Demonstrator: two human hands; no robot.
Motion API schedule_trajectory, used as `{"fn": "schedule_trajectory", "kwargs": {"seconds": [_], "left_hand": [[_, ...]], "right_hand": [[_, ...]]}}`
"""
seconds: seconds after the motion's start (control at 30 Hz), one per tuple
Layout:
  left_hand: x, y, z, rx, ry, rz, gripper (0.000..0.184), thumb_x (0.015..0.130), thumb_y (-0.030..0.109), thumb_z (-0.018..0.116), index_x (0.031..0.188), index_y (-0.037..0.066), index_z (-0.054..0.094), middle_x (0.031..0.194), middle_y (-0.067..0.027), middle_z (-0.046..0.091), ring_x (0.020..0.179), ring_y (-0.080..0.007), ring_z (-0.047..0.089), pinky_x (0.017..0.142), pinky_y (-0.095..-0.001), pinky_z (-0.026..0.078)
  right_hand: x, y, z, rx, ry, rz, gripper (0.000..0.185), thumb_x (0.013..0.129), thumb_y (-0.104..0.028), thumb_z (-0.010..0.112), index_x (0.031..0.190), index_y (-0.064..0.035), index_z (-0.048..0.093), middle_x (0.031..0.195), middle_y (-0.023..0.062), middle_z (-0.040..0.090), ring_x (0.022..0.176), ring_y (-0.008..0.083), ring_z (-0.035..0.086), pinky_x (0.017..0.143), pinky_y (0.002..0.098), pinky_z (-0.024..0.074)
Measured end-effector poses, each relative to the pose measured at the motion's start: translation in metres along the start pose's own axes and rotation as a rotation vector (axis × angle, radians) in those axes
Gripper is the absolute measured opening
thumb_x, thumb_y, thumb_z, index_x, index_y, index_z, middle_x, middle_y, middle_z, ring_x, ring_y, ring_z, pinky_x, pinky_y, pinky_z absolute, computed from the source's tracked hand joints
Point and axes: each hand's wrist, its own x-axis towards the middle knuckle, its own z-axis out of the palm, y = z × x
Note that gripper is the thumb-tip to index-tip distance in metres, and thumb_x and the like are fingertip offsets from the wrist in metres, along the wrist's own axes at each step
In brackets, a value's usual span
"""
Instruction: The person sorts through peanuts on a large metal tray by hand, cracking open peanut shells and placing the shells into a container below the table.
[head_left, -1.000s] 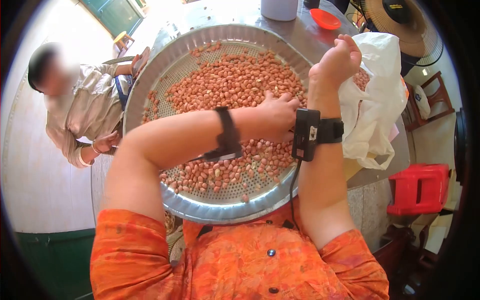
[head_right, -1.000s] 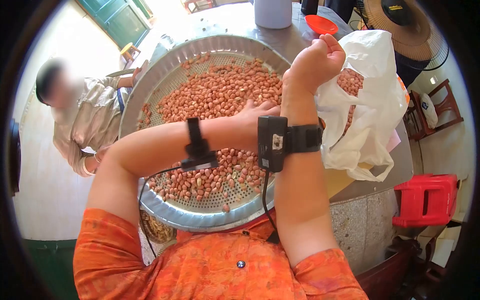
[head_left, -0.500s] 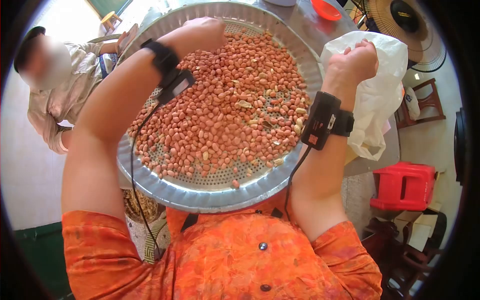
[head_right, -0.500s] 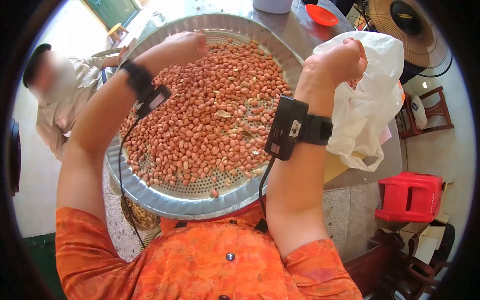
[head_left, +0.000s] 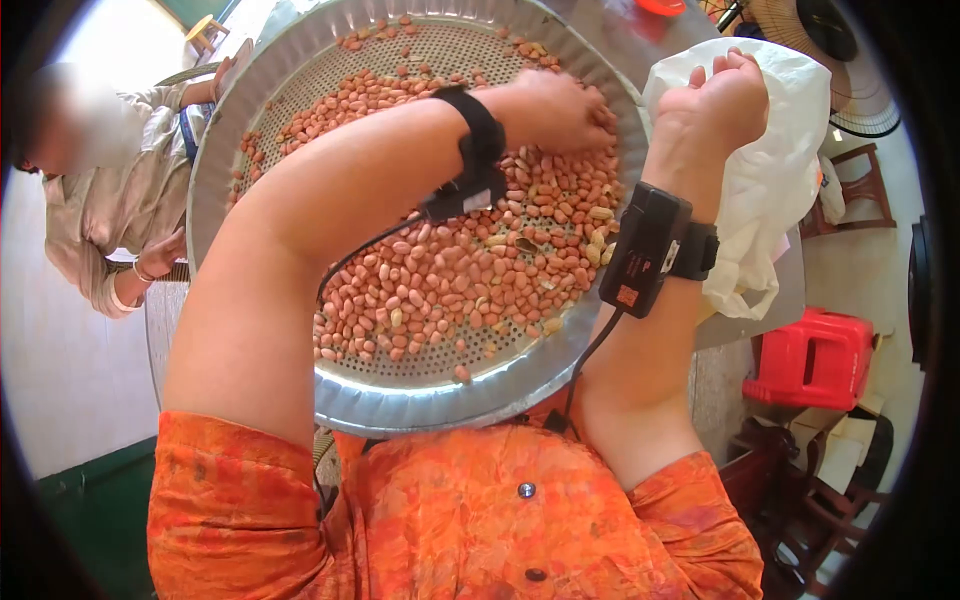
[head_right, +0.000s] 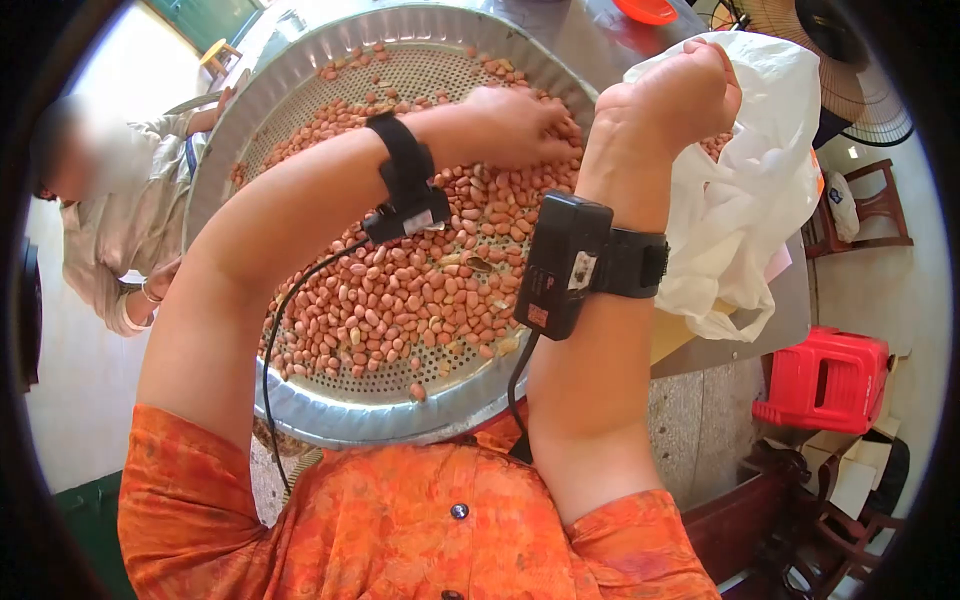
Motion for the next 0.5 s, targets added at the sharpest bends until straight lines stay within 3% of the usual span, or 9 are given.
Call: {"fn": "schedule_trajectory", "kwargs": {"seconds": [0.07, 0.13, 0.17, 0.23, 0.3, 0.4, 0.5], "left_hand": [[-0.012, 0.02, 0.006, -0.019, -0.056, 0.029, 0.044, 0.076, 0.045, 0.048, 0.108, 0.015, 0.053, 0.104, -0.0093, 0.055, 0.102, -0.0241, 0.049, 0.079, -0.0371, 0.043], [-0.028, 0.033, 0.009, 0.107, -0.039, 0.247, 0.032, 0.077, 0.038, 0.048, 0.1, 0.019, 0.058, 0.101, -0.0104, 0.052, 0.097, -0.0263, 0.05, 0.08, -0.0407, 0.042], [-0.038, 0.037, 0.011, 0.11, -0.038, 0.243, 0.032, 0.077, 0.038, 0.048, 0.1, 0.019, 0.058, 0.101, -0.0104, 0.052, 0.097, -0.0263, 0.05, 0.08, -0.0407, 0.042], [-0.067, 0.037, 0.011, 0.153, -0.062, 0.41, 0.032, 0.071, 0.029, 0.055, 0.1, 0.015, 0.056, 0.103, -0.0081, 0.048, 0.097, -0.025, 0.046, 0.073, -0.0427, 0.041], [-0.099, 0.031, 0.007, 0.169, -0.105, 0.432, 0.03, 0.071, 0.028, 0.055, 0.098, 0.014, 0.056, 0.102, -0.0078, 0.047, 0.098, -0.0241, 0.043, 0.073, -0.0436, 0.04], [-0.145, 0.012, -0.006, 0.18, -0.171, 0.351, 0.024, 0.071, 0.026, 0.057, 0.091, 0.012, 0.059, 0.102, -0.0069, 0.045, 0.103, -0.0227, 0.037, 0.076, -0.0452, 0.036], [-0.18, -0.016, -0.012, 0.186, -0.067, 0.324, 0.025, 0.07, 0.027, 0.059, 0.089, 0.011, 0.059, 0.101, -0.0069, 0.045, 0.103, -0.0237, 0.038, 0.076, -0.0444, 0.037]], "right_hand": [[-0.003, -0.001, 0.001, 0.016, 0.0, 0.025, 0.011, 0.075, -0.008, 0.051, 0.083, -0.0019, 0.054, 0.084, 0.0047, 0.052, 0.081, 0.0156, 0.05, 0.07, 0.0276, 0.0396], [-0.003, 0.0, 0.002, 0.037, -0.001, 0.049, 0.011, 0.075, -0.008, 0.051, 0.083, -0.002, 0.055, 0.084, 0.0047, 0.053, 0.083, 0.0156, 0.05, 0.07, 0.0276, 0.04], [-0.001, 0.002, 0.001, 0.042, -0.012, 0.038, 0.009, 0.074, -0.008, 0.051, 0.081, -0.0022, 0.055, 0.083, 0.0046, 0.053, 0.081, 0.0153, 0.05, 0.069, 0.0272, 0.0403], [-0.001, 0.006, 0.003, 0.049, -0.026, 0.032, 0.009, 0.074, -0.007, 0.051, 0.08, -0.0025, 0.055, 0.082, 0.0044, 0.053, 0.079, 0.0149, 0.05, 0.067, 0.0268, 0.0406], [0.0, 0.01, 0.006, -0.025, 0.012, 0.021, 0.007, 0.071, -0.004, 0.051, 0.076, -0.0027, 0.055, 0.076, 0.0035, 0.053, 0.071, 0.0131, 0.05, 0.059, 0.0247, 0.0388], [-0.005, 0.017, 0.007, 0.037, -0.103, -0.032, 0.014, 0.066, 0.001, 0.046, 0.08, 0.0024, 0.048, 0.077, 0.0066, 0.05, 0.069, 0.0149, 0.048, 0.067, 0.0258, 0.0401], [-0.009, 0.022, 0.009, 0.027, -0.122, -0.03, 0.013, 0.066, 0.001, 0.047, 0.079, 0.0024, 0.048, 0.077, 0.0073, 0.05, 0.067, 0.0151, 0.048, 0.067, 0.0267, 0.0414]]}}
